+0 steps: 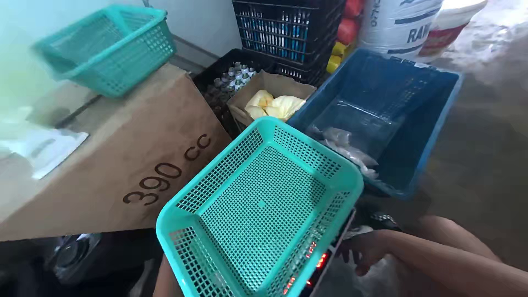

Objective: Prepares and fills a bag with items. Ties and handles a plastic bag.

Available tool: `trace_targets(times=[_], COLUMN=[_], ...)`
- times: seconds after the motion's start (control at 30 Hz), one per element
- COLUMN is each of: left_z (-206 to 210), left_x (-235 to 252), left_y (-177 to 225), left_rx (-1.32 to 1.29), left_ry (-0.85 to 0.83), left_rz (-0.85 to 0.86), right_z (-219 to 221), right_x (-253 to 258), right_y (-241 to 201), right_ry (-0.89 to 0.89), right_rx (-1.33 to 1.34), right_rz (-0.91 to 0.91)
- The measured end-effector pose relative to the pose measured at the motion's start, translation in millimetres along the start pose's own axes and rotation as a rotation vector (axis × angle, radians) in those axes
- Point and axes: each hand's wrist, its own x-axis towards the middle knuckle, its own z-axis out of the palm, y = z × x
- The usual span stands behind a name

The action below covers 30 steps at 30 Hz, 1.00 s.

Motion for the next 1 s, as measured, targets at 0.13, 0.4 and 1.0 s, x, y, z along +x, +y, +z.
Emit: trace_targets(times=[0.13,0.4,1.0], left_z=[22,34,121], left_x=[148,11,-457], left_y=[-74,-53,26], left_rx=[-0.162,0.061,0.485], left_ry=[0.452,0.633,0.583], left_rz=[0.063,-0.189,0.400], right_z=[14,34,138], right_x=[112,109,-94], right_y=[122,146,187], right_ry=[-0.182,0.034,0.286], right_rx=[-0.125,-0.223,-0.026], right_rz=[-0.243,-0.468,-0.989])
